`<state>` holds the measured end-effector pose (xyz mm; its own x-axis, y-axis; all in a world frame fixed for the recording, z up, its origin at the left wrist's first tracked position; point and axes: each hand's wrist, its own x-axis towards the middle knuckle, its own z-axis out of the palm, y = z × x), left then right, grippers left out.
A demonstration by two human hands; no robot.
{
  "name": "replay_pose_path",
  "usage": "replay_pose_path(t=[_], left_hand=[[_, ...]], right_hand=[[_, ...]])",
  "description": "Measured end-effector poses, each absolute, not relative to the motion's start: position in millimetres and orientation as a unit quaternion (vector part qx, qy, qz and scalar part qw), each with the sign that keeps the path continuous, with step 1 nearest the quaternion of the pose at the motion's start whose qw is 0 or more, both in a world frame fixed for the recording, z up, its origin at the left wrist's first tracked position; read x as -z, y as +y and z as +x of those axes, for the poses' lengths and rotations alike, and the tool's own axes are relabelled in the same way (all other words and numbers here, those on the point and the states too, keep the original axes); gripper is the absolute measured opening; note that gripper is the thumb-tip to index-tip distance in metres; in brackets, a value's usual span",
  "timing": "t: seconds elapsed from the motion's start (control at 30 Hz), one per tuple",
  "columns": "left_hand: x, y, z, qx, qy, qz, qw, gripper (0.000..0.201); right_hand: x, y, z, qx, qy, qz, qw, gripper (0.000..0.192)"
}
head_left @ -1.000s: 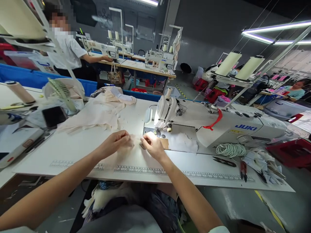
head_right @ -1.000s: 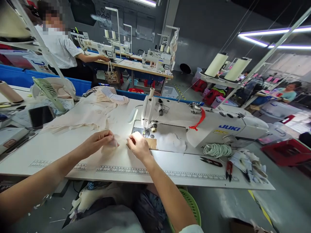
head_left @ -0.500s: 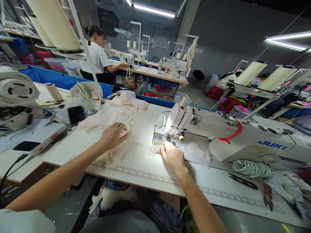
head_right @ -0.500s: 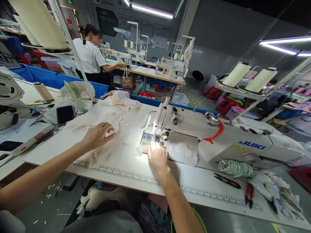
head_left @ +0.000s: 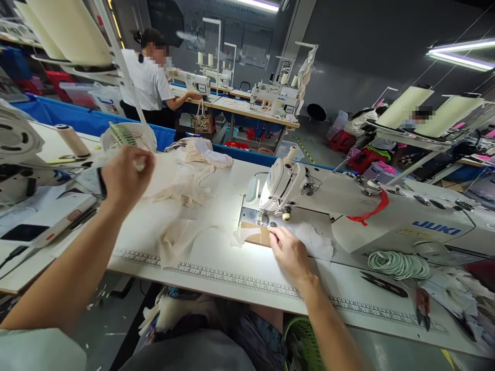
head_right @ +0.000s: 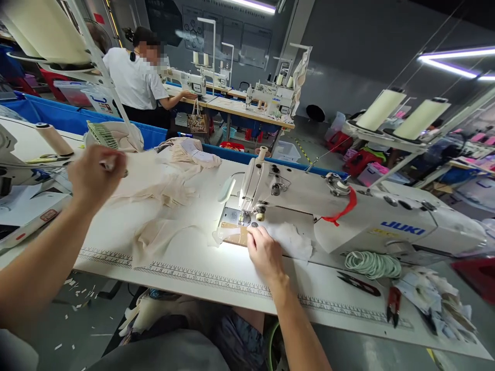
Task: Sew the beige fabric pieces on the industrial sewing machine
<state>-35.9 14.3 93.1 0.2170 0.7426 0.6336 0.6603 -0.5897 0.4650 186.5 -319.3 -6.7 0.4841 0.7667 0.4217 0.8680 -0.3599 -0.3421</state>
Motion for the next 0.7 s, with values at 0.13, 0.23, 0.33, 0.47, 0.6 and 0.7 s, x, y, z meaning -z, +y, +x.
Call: replay_pose_path(t=[0.13,0.23,0.33,0.47,0.6,0.7], left_hand=[[-116.6,10.7,-41.3,-0.636,0.392,0.634,0.2,0.018],[-110.8,-16.9,-43.0,-0.583,0.317,0.654,0.364,0.031],[-84.8,-51.5,-40.1,-0.268,0.248,0.798,0.479,0.042],[-43.4,-63.8,-17.1,0.009,0.166,0.874,0.456,0.039],[-28.5,-36.5,14.0,-0.015,0.177,0.903,0.392,0.03],[-34.2,-36.7,33.9,-0.039,0.15,0.914,0.376,0.027]], right_hand=[[4.6,-317.7,178.1,0.077,-0.541,-0.774,0.32,0.032],[0.7,-317.4,174.2,0.054,-0.574,-0.749,0.326,0.035],[-2.4,-318.5,173.5,0.041,-0.603,-0.74,0.294,0.039],[-2.3,-318.1,172.3,0.044,-0.623,-0.748,0.223,0.041],[0.5,-313.4,165.4,0.072,-0.626,-0.761,0.154,0.043],[1.7,-309.2,158.8,0.092,-0.621,-0.771,0.107,0.041]])
